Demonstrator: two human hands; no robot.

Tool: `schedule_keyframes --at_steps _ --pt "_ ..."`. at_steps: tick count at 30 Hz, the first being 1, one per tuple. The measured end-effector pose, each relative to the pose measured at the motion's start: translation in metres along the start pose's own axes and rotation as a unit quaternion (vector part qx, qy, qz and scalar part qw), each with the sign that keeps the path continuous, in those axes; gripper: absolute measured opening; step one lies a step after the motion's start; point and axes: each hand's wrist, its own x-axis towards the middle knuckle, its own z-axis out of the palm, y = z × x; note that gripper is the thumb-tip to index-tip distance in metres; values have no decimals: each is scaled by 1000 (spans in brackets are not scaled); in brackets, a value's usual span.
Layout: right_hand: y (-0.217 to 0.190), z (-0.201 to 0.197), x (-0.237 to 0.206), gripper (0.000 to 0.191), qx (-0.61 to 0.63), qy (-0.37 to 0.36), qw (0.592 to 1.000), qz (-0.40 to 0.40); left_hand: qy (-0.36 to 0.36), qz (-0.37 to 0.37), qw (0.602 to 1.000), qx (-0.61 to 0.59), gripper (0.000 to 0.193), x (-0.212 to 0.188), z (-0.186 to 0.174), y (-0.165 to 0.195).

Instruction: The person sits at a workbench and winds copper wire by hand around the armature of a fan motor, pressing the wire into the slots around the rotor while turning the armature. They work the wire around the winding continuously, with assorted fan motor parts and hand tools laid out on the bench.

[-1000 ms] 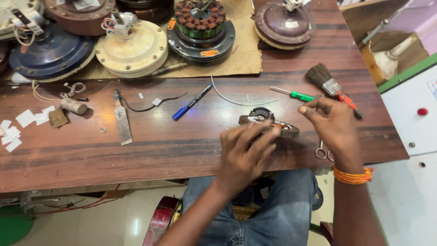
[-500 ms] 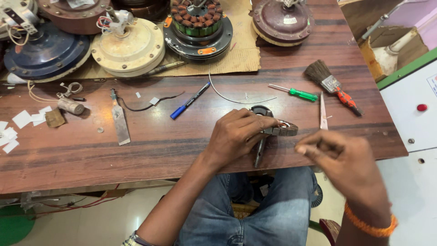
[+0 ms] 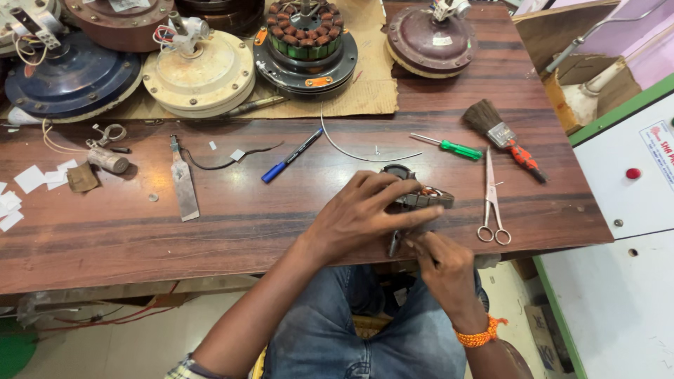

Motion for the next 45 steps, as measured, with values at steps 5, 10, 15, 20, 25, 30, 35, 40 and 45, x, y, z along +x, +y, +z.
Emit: schedule_keyframes --at_steps 5,10,15,20,25,30,35,40,45 --pt "-12 -6 -12 10 23 12 999 36 23 66 994 84 40 -18 8 -1" --pt "-29 -40 -5 13 3 -15 993 119 3 69 992 107 29 -26 17 -3" --pt "-49 -76 18 12 -66 13 998 12 40 -17 997 72 19 -27 20 11" --pt "-54 -69 56 11 -27 26 999 -37 161 -176 965 -110 12 -23 28 34" --pt "-39 -50 107 16 -37 -12 999 28 210 -357 872 -261 10 -15 42 46" --pt "-18 -45 132 17 26 -115 989 84 226 -445 787 -363 11 -14 58 46" --pt "10 -36 143 18 69 -147 980 116 219 -511 712 -429 12 -14 60 43" --pt "43 -23 144 21 44 -156 970 183 260 -490 759 -341 11 -2 67 43" --pt "74 -32 127 21 17 -114 973 202 274 -453 822 -211 12 3 70 53"
